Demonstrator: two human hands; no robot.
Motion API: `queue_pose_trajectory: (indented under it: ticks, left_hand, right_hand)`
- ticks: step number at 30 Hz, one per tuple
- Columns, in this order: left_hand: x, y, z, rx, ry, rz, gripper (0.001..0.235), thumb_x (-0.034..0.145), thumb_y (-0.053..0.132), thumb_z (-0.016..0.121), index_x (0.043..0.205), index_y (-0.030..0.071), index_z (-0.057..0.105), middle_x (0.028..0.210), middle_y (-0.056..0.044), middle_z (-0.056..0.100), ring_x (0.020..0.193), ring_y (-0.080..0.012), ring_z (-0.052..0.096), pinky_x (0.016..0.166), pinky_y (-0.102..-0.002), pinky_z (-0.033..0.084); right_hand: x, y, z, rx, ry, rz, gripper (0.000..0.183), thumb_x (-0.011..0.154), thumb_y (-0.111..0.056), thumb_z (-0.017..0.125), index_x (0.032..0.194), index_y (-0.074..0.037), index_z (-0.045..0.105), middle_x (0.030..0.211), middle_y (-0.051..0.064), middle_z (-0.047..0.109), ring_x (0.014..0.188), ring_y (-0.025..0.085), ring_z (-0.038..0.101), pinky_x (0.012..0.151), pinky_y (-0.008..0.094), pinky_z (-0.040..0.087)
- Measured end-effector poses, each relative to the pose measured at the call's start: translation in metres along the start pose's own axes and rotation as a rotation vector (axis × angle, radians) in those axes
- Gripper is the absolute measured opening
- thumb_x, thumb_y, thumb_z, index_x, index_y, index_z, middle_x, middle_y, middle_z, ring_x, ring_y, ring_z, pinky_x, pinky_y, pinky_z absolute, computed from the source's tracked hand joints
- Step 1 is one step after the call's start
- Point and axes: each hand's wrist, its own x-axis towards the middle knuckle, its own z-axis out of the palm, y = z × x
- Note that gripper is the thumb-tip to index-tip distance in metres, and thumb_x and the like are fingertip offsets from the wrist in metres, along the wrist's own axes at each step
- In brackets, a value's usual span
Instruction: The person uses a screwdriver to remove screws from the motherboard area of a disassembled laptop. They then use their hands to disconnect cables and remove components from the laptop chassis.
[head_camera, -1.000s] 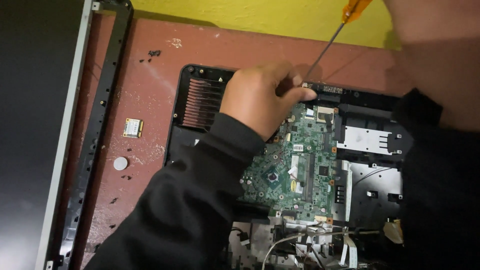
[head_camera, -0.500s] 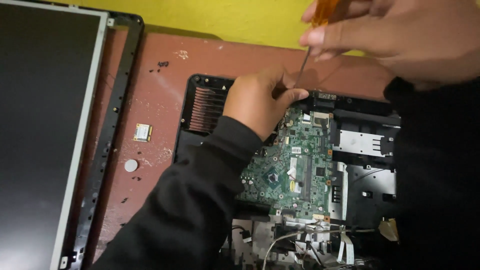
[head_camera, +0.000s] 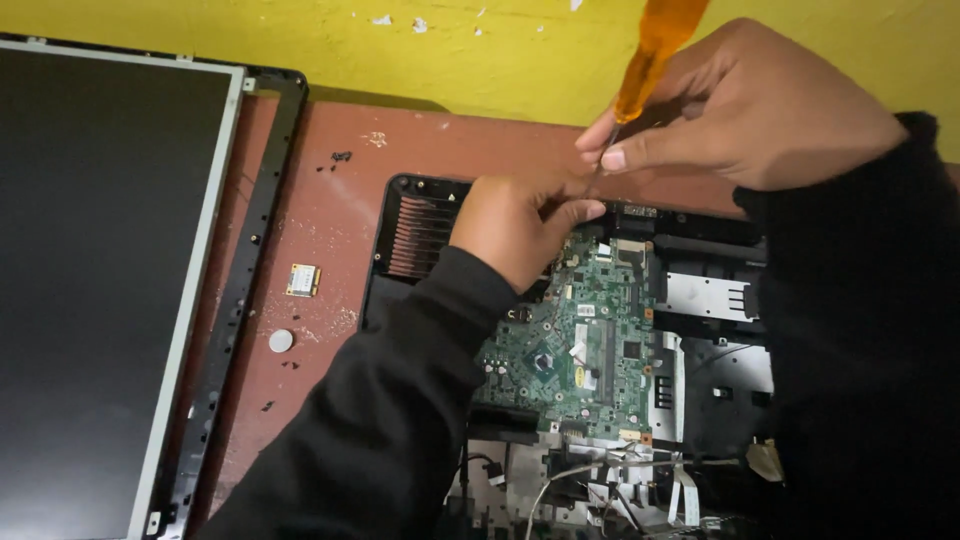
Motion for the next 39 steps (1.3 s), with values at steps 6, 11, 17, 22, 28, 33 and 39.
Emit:
queue_pose_trajectory:
  ticks: [6,11,17,22,28,33,39]
  left_hand:
    - [0.001,0.001,0.004,0.039,0.020,-0.174,0.040,0.079,0.045,0.087,0.076,0.016,0.061,0.061,-0.001,0.064,0.057,-0.0199,0.062,0.055,-0.036,0.043]
    - [0.000,0.004,-0.005,-0.024,0.004,-0.062,0.031,0.077,0.033,0.090,0.093,0.016,0.070,0.077,0.001,0.073,0.065,-0.0160,0.070,0.061,-0.034,0.053]
    - [0.000,0.001,-0.005,-0.004,0.004,0.096,0.019,0.093,0.016,0.071,0.110,0.012,0.078,0.103,-0.008,0.081,0.092,-0.0291,0.078,0.076,-0.036,0.057]
    - [0.002,-0.001,0.000,0.091,0.022,-0.119,0.024,0.083,0.038,0.083,0.083,0.015,0.076,0.074,-0.002,0.078,0.065,-0.0230,0.073,0.058,-0.037,0.049]
    - [0.002,0.003,-0.005,0.103,0.050,-0.010,0.038,0.077,0.046,0.087,0.084,0.013,0.069,0.068,-0.003,0.069,0.061,-0.0228,0.065,0.058,-0.039,0.047]
    - [0.004,0.004,-0.017,0.257,0.005,0.151,0.023,0.085,0.028,0.082,0.080,0.009,0.072,0.076,-0.006,0.068,0.068,-0.0340,0.063,0.062,-0.049,0.044]
    - [0.001,0.002,-0.016,0.353,-0.132,0.102,0.021,0.081,0.036,0.083,0.094,0.021,0.077,0.095,0.000,0.073,0.088,-0.0306,0.065,0.079,-0.047,0.038]
  right_hand:
    - [0.000,-0.010,0.001,0.046,-0.038,0.124,0.020,0.085,-0.018,0.077,0.103,-0.017,0.085,0.109,0.000,0.085,0.100,0.014,0.078,0.097,0.029,0.057]
    - [-0.001,-0.011,0.000,0.068,-0.042,0.241,0.017,0.087,-0.018,0.078,0.102,-0.015,0.086,0.105,0.001,0.085,0.097,0.016,0.075,0.094,0.030,0.057]
    - [0.003,0.007,0.000,0.010,-0.011,0.052,0.021,0.087,-0.020,0.076,0.106,-0.017,0.084,0.116,0.003,0.082,0.112,0.019,0.075,0.103,0.036,0.055]
    - [0.001,-0.002,0.001,0.102,-0.043,0.103,0.022,0.087,-0.016,0.074,0.107,-0.016,0.083,0.116,-0.001,0.083,0.108,0.013,0.077,0.108,0.032,0.054]
    - [0.001,-0.003,0.000,0.093,-0.028,0.151,0.021,0.089,-0.021,0.074,0.105,-0.017,0.085,0.110,-0.002,0.085,0.101,0.014,0.077,0.104,0.030,0.053]
    - [0.000,-0.001,-0.002,0.147,0.026,0.167,0.023,0.087,-0.019,0.077,0.108,-0.015,0.084,0.109,0.001,0.084,0.099,0.014,0.078,0.101,0.028,0.056]
    - [-0.006,-0.003,-0.007,0.178,0.059,0.172,0.023,0.088,-0.019,0.076,0.109,-0.014,0.083,0.106,0.002,0.085,0.093,0.014,0.079,0.099,0.028,0.057]
